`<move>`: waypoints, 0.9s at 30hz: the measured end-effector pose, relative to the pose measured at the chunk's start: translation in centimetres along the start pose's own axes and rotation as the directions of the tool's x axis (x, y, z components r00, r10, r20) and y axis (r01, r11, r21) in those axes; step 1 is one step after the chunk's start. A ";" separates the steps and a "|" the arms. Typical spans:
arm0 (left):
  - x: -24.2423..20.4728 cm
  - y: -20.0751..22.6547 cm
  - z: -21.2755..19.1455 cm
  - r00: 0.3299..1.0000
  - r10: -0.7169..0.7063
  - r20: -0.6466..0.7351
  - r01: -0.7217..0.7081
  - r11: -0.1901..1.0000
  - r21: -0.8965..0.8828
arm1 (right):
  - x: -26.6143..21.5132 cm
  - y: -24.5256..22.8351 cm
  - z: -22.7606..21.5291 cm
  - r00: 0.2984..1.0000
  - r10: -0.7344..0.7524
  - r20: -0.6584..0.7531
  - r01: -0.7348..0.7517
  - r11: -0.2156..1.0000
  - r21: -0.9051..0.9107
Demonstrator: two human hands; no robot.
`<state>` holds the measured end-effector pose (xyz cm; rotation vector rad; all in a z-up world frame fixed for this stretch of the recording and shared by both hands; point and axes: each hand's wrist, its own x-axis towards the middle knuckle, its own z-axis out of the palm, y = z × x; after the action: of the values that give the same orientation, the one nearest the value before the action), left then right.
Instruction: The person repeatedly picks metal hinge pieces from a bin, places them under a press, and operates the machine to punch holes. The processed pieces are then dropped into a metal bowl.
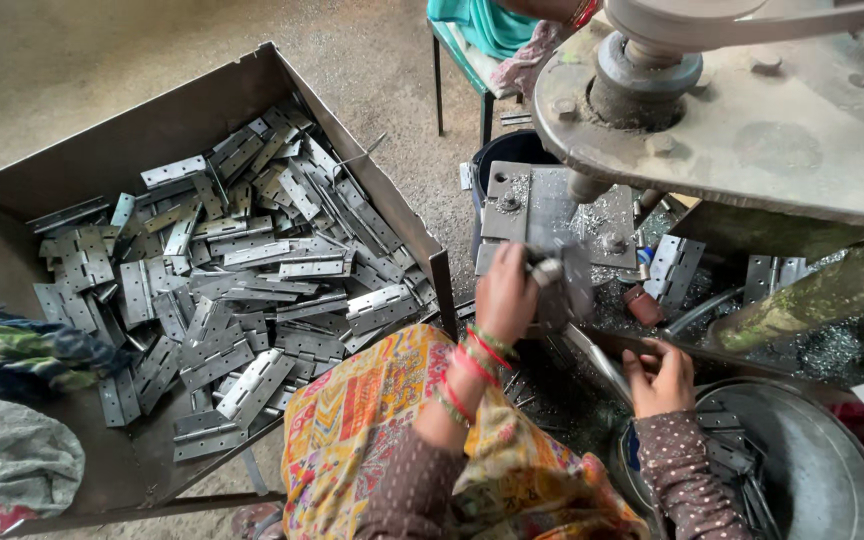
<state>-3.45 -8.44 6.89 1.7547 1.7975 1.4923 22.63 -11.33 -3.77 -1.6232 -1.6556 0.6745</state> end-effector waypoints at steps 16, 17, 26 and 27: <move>1.8 -2.2 4.8 0.973 0.019 0.231 -0.165 0.758 0.631 | 0.3 0.3 0.2 0.999 0.019 0.037 -0.019 1.000 0.016; 1.4 -3.0 4.5 0.980 0.025 0.195 -0.135 0.809 0.572 | 0.3 0.3 0.3 0.999 0.015 0.034 -0.016 1.000 0.018; -2.4 -2.4 4.0 0.962 0.040 0.269 -0.202 0.769 0.607 | -0.1 0.3 0.2 0.998 -0.036 0.046 0.035 0.999 0.031; -2.6 -2.2 4.3 0.946 0.007 0.323 -0.200 0.799 0.568 | -0.2 0.2 0.2 0.998 -0.049 0.039 0.048 0.999 0.019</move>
<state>-0.95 -7.96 2.02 2.2400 2.1633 0.6285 22.56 -11.54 -4.06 -1.5608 -1.7070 0.6997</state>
